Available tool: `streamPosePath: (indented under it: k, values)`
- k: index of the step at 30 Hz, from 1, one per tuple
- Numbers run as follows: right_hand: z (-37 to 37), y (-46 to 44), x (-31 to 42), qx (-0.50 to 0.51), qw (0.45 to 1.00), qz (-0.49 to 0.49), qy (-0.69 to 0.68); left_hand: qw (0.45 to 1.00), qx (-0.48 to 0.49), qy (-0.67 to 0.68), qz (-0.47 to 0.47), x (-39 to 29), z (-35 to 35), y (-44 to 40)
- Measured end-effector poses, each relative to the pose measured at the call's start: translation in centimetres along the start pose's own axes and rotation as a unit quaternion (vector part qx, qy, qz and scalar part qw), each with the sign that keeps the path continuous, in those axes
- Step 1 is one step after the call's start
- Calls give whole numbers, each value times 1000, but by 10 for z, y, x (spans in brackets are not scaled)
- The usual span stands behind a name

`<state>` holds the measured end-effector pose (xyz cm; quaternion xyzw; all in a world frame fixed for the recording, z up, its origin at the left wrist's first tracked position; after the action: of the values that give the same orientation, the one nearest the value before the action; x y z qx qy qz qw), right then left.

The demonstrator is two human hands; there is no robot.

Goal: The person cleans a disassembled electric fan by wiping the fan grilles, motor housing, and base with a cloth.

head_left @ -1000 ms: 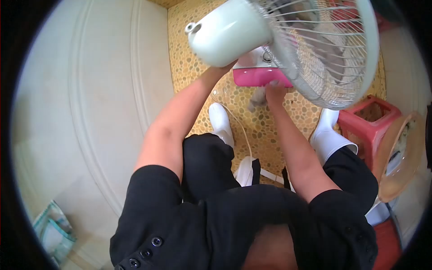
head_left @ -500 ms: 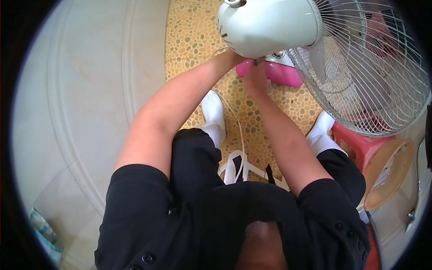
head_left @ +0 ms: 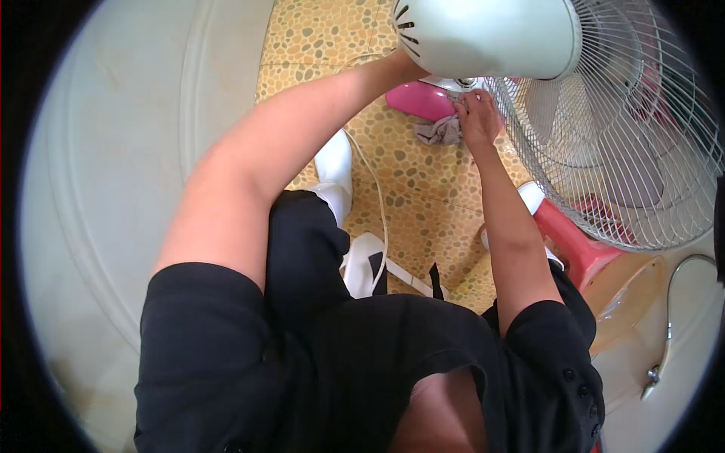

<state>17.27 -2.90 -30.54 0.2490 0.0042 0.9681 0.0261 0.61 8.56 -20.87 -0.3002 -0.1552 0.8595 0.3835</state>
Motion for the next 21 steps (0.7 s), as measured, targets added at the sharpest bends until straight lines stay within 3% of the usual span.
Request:
streamPosePath:
  k: [3, 5, 8, 12, 15, 21]
  values:
    - [-19, -4, -25, -28, 992, -22, -119, 1000, 0, 0, 11, -1, 2, -3]
    - [-22, -6, -17, -52, 992, 10, -115, 1000, 7, -1, 13, -1, 2, -3]
    - [-16, -8, 1, -83, 987, 128, 52, 1000, 14, 2, 15, -1, 3, -2]
    - [-34, -11, 37, -26, 965, 220, 143, 1000, 16, 4, 18, 0, 2, -2]
    - [-44, -12, 61, 5, 957, 229, 177, 1000, 21, 5, 19, -3, 2, -2]
    - [-36, 0, 33, 11, 981, 153, 116, 999, 28, 7, 20, -5, 5, -1]
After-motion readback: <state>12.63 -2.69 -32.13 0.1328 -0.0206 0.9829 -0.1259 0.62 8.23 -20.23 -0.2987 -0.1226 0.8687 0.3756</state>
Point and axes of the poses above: each hand's wrist, its own y-axis away from the middle knuckle, its own z-axis out of the back of the hand, x = y × z, the point moved 2 cm from there along -y, towards the middle knuckle, and after that the axes turned 2 degrees about y, right-handed, at the moved point
